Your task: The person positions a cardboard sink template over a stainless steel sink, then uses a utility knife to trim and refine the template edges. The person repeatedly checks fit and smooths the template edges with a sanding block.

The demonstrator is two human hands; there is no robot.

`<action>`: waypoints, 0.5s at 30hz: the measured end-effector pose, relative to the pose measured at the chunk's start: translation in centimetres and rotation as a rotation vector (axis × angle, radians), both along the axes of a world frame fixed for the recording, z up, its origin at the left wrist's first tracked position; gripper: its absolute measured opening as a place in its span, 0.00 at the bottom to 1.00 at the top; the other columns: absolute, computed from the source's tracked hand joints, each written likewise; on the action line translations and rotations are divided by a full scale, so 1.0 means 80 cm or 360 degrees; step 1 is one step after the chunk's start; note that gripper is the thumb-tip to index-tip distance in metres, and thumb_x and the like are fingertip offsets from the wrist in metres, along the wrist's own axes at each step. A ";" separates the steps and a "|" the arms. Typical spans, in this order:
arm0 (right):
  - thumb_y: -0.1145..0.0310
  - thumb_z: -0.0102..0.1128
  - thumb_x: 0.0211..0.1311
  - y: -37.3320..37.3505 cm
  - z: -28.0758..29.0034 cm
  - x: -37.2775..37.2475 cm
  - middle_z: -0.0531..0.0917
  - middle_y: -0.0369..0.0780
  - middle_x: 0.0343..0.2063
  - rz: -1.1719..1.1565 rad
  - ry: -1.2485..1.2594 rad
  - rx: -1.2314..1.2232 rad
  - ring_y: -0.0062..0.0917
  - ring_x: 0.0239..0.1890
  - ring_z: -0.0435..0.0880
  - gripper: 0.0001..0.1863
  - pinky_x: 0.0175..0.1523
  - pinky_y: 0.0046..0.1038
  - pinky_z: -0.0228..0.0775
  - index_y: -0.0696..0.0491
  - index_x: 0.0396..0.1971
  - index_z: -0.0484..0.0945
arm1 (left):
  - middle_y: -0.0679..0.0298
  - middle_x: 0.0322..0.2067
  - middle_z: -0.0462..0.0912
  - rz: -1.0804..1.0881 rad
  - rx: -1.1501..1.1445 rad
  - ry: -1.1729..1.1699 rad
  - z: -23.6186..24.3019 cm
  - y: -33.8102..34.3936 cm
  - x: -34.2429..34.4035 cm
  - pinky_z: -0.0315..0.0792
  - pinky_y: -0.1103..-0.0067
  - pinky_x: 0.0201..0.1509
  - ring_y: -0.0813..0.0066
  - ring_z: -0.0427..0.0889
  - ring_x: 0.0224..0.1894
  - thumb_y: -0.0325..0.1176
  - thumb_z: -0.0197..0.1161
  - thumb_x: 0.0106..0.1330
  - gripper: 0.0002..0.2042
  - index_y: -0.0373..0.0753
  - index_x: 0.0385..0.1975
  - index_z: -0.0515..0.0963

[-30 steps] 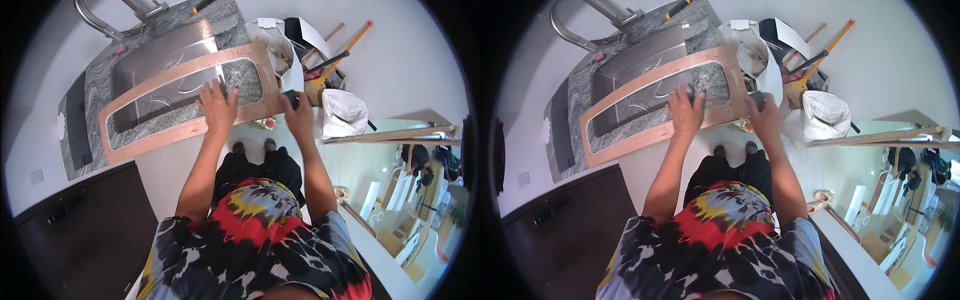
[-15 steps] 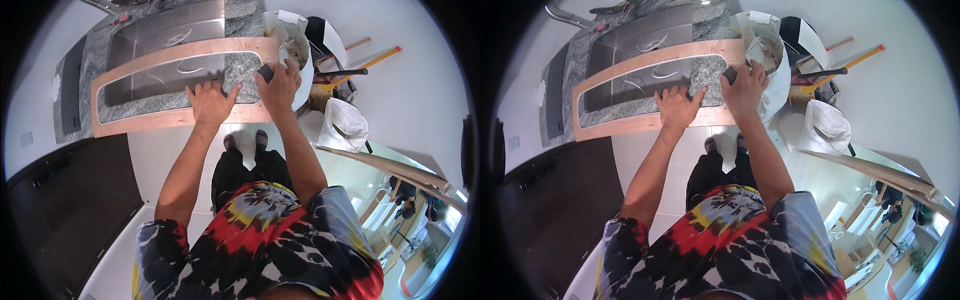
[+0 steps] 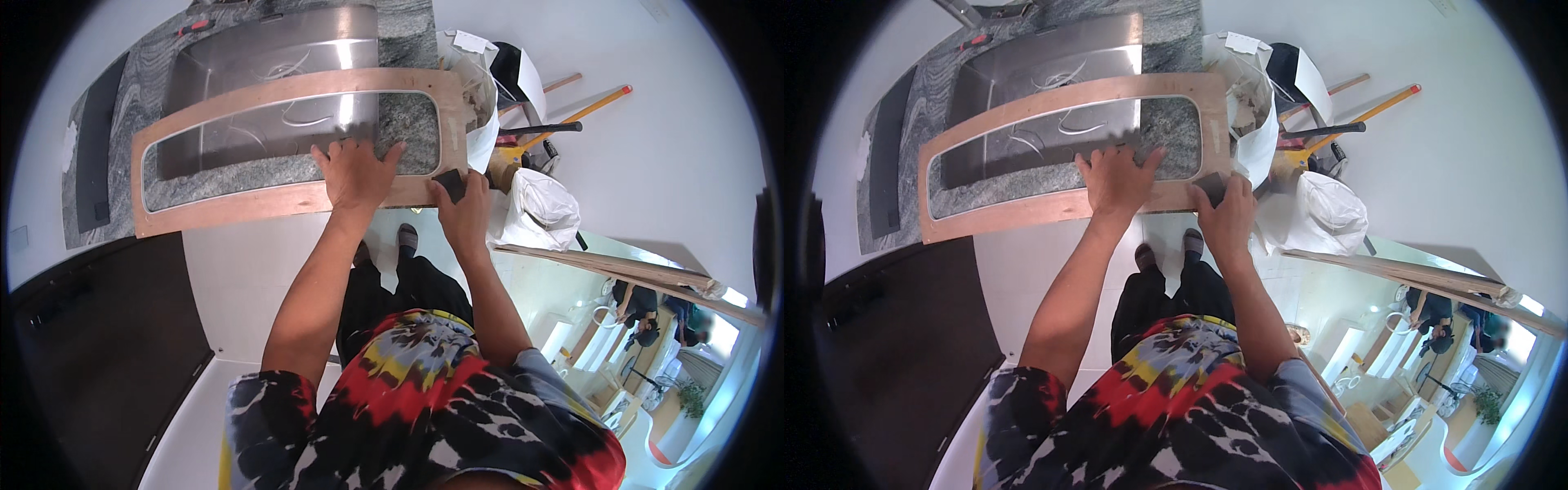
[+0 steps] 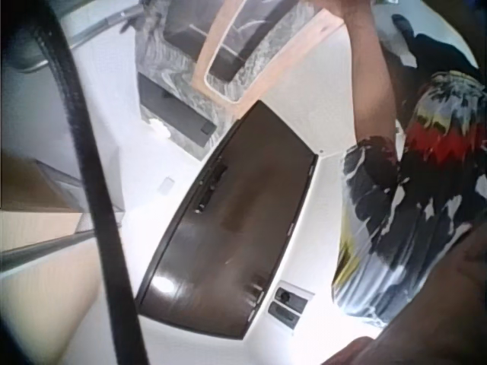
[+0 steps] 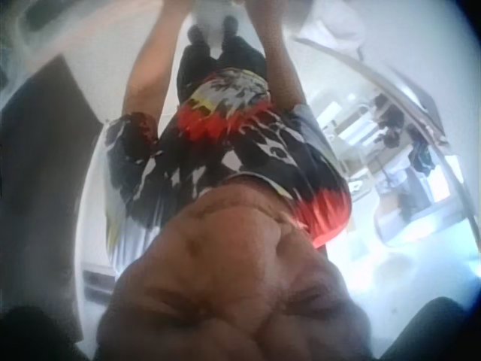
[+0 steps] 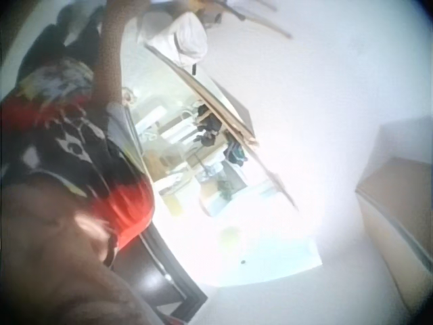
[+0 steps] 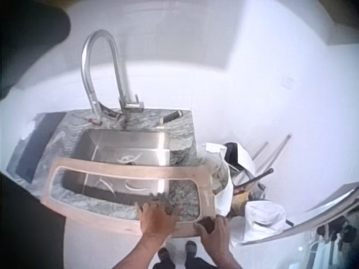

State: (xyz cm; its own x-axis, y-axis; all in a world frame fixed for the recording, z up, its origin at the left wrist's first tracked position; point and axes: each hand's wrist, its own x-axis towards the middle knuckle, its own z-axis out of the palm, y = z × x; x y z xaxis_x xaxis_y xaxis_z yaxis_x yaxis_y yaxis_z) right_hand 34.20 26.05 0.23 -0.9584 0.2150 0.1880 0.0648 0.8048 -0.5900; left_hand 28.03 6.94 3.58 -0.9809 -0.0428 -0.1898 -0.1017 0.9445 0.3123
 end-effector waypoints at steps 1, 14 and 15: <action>0.54 0.77 0.54 0.000 -0.005 0.005 0.83 0.51 0.44 -0.0005 0.0017 0.0009 0.52 0.49 0.82 0.31 0.54 0.50 0.70 0.61 0.49 0.78 | 0.50 0.48 0.85 0.0012 0.0015 0.0054 -0.004 -0.001 0.002 0.46 0.42 0.76 0.49 0.76 0.59 0.66 0.54 0.71 0.35 0.33 0.46 0.87; 0.51 0.78 0.54 -0.003 0.022 -0.047 0.85 0.53 0.39 -0.0084 0.0000 0.0145 0.51 0.42 0.85 0.28 0.47 0.47 0.76 0.62 0.39 0.81 | 0.49 0.49 0.84 -0.0041 0.0000 0.0086 -0.013 -0.002 0.005 0.45 0.41 0.76 0.48 0.75 0.60 0.65 0.51 0.73 0.34 0.34 0.46 0.87; 0.51 0.78 0.54 0.005 0.026 -0.069 0.85 0.54 0.39 -0.0123 0.0011 0.0208 0.51 0.42 0.85 0.28 0.47 0.47 0.76 0.62 0.39 0.81 | 0.49 0.49 0.84 -0.0062 0.0004 0.0077 -0.008 0.004 0.002 0.45 0.41 0.76 0.48 0.75 0.60 0.65 0.51 0.73 0.34 0.34 0.45 0.87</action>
State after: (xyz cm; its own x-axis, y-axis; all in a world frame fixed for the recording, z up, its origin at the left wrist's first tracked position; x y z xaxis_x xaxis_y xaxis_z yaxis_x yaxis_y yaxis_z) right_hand 28.70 26.42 2.30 -0.9385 0.2612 0.2257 0.1257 0.8676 -0.4810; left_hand 28.16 7.26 2.92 -0.9898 -0.0040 -0.1421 -0.0495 0.9467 0.3183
